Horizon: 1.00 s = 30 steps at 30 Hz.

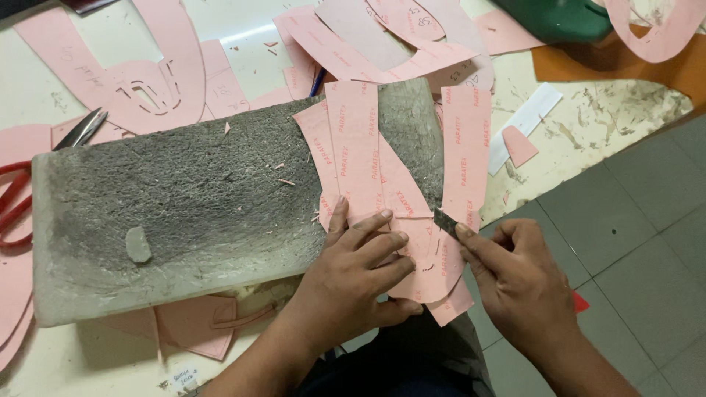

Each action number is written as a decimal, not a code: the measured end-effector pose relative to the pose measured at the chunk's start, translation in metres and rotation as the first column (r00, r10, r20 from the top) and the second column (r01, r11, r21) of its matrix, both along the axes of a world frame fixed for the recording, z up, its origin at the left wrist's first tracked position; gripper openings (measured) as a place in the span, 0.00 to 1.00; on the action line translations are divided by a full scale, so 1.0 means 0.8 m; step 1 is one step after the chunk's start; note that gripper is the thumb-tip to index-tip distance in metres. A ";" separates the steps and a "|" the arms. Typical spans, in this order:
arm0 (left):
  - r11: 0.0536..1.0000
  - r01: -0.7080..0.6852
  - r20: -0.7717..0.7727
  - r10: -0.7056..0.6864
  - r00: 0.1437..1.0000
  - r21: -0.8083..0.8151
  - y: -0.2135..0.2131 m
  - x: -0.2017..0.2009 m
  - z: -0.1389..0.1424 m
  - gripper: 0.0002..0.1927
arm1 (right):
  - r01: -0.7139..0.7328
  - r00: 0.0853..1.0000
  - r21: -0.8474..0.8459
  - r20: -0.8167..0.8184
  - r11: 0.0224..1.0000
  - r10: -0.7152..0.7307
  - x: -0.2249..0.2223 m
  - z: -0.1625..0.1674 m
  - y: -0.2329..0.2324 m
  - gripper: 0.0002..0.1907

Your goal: The person uses a utility knife to cut a pink sheet of material on a grey cutting block. They hold the material with their left hand and guide the knife with their right hand, making precise cuts along marked lines. The person occasionally lifts and repositions the material to access different sections.

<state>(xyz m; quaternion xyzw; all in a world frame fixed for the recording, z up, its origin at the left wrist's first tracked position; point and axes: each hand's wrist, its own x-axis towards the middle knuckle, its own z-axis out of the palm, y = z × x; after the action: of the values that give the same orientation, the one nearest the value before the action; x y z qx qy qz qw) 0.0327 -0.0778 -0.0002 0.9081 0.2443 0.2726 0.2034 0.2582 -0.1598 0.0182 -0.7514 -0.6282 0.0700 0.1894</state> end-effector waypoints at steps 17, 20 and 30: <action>1.000 -0.009 0.028 0.008 1.000 0.014 0.001 0.001 -0.002 0.26 | 0.008 0.999 0.014 -0.037 1.000 -0.008 -0.005 0.002 0.002 0.16; 1.000 -0.007 0.017 0.007 1.000 -0.012 0.000 0.001 -0.002 0.25 | 0.020 0.999 0.002 -0.033 1.000 -0.020 -0.001 0.000 0.004 0.16; 1.000 0.010 -0.009 -0.010 1.000 0.011 0.001 -0.002 -0.002 0.25 | 0.000 0.770 0.016 -0.638 1.000 0.010 0.065 -0.009 0.020 0.24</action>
<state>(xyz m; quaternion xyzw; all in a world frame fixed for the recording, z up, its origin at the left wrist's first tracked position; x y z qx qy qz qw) 0.0308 -0.0771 -0.0018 0.9115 0.2393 0.2692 0.1984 0.3105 -0.1435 0.0110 -0.6799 -0.5293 0.3165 0.3967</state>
